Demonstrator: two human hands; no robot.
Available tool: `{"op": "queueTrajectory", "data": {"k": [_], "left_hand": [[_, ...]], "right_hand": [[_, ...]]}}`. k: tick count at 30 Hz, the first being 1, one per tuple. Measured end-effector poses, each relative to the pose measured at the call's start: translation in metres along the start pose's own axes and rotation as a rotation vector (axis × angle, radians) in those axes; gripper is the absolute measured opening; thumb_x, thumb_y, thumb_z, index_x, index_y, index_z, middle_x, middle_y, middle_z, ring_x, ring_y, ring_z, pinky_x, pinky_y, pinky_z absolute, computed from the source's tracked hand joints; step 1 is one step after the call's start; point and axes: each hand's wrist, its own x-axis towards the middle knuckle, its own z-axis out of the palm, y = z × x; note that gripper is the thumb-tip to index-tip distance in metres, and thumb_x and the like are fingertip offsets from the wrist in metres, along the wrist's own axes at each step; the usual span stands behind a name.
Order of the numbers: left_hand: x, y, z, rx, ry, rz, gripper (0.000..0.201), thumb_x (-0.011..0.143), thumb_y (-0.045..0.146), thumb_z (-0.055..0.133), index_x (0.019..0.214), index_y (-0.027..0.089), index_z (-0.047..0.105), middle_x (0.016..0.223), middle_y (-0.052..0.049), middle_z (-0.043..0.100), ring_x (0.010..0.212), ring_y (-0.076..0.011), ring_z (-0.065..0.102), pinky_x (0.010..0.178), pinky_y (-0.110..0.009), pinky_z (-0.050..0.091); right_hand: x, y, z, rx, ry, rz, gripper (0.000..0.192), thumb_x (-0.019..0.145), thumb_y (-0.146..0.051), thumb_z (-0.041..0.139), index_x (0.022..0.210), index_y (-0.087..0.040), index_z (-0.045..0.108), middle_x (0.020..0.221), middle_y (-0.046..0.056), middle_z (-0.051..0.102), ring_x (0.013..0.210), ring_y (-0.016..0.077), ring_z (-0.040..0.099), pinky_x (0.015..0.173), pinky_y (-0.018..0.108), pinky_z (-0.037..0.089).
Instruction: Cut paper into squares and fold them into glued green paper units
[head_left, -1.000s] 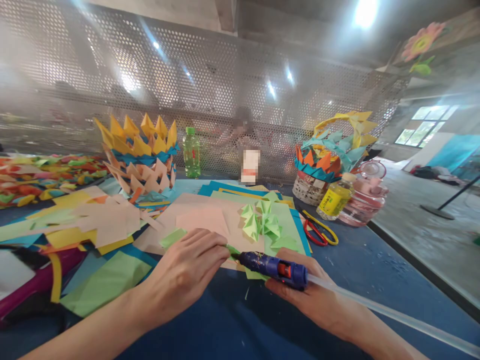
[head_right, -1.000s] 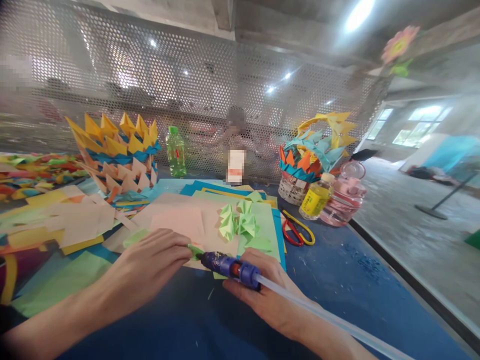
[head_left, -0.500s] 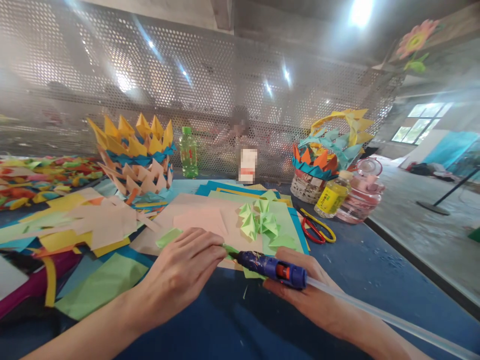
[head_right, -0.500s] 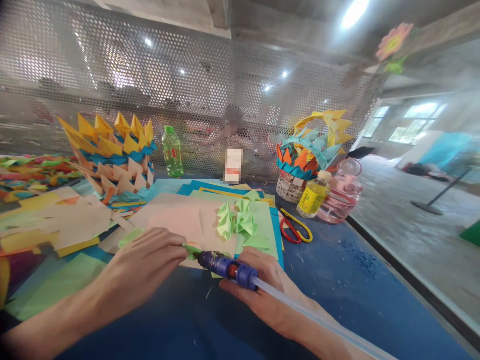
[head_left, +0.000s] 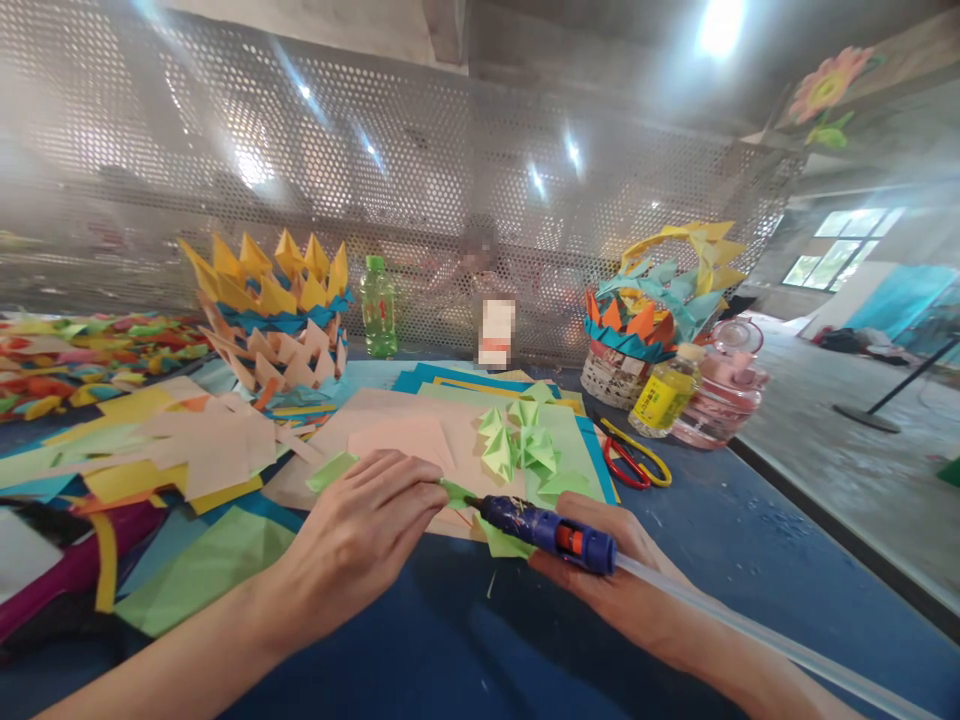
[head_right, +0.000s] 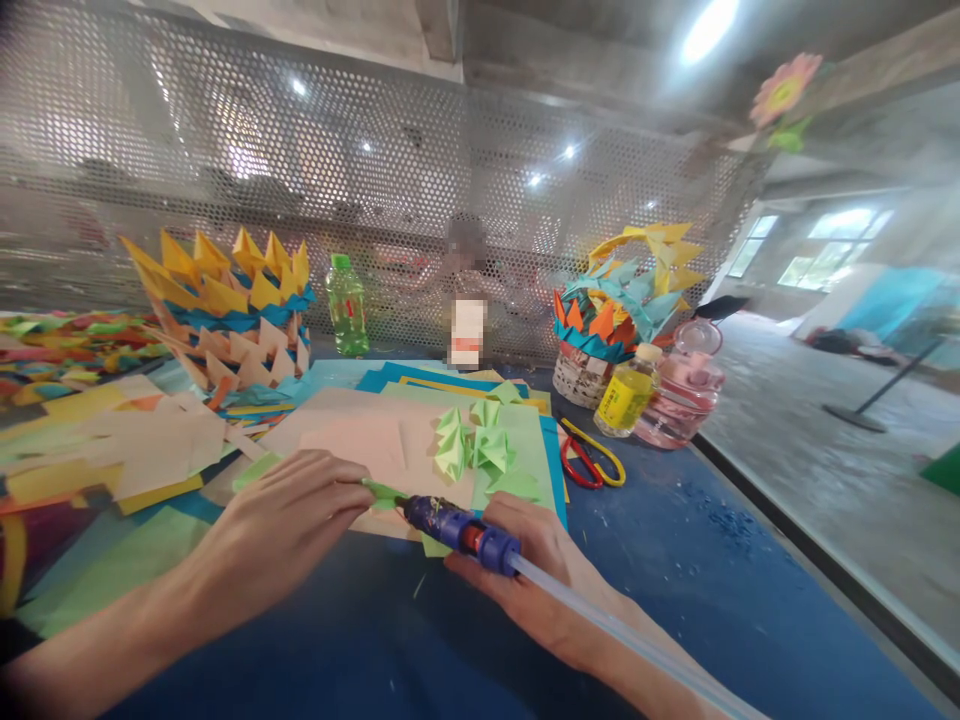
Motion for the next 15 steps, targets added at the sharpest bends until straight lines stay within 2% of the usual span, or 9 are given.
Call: {"op": "queueTrajectory", "data": {"k": [15], "left_hand": [[0.0039, -0.0007, -0.0013, -0.015, 0.059, -0.025, 0.011, 0.091, 0.008, 0.054, 0.094, 0.016, 0.061, 0.092, -0.004, 0.064, 0.089, -0.0147, 0.058, 0.085, -0.030, 0.043]], "right_hand": [[0.0003, 0.0021, -0.0008, 0.008, -0.016, 0.044, 0.031, 0.090, -0.039, 0.060, 0.070, -0.019, 0.048, 0.068, -0.005, 0.050, 0.061, 0.0088, 0.045, 0.058, 0.021, 0.036]]}}
